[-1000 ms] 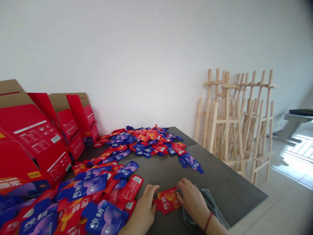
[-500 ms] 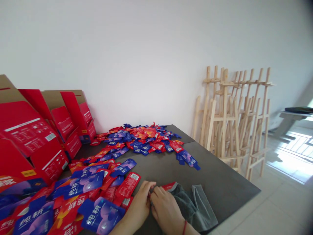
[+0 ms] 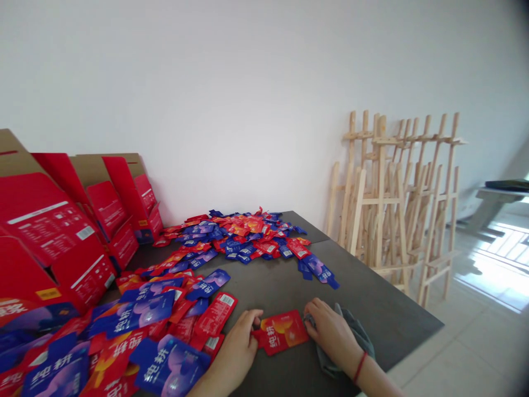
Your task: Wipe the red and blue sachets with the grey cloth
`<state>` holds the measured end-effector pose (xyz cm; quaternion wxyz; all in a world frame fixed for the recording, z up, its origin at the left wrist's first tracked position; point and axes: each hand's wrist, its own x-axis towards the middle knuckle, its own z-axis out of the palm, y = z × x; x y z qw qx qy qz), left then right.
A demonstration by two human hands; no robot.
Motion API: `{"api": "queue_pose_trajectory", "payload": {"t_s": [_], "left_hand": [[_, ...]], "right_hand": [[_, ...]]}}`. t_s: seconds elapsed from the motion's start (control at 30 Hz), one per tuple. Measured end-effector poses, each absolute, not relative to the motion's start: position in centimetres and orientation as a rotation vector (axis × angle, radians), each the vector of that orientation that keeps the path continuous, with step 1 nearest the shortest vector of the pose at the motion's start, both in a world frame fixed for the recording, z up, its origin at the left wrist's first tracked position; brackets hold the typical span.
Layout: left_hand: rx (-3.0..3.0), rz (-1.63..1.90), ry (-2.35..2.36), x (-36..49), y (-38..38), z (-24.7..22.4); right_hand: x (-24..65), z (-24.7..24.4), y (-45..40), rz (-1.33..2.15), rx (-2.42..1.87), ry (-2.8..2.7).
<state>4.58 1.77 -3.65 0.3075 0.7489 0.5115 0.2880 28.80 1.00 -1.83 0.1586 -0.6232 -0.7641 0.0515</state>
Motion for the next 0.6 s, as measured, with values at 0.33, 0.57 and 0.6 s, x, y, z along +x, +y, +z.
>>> {"api": "queue_pose_trajectory", "payload": {"t_s": [0.33,0.57,0.6], "left_hand": [[1.996,0.404,1.494,3.8,2.7,0.5],[2.300,0.338,1.448,8.8,0.9,1.4],[2.338,0.265,1.420,9.7,0.6,1.1]], "right_hand": [[29.4,-2.5,4.1,0.088,-1.794,-2.082],[29.4,-3.1,3.7,0.059,-1.722,-2.038],[29.5,-3.1,3.7,0.064,-1.710,-2.031]]}}
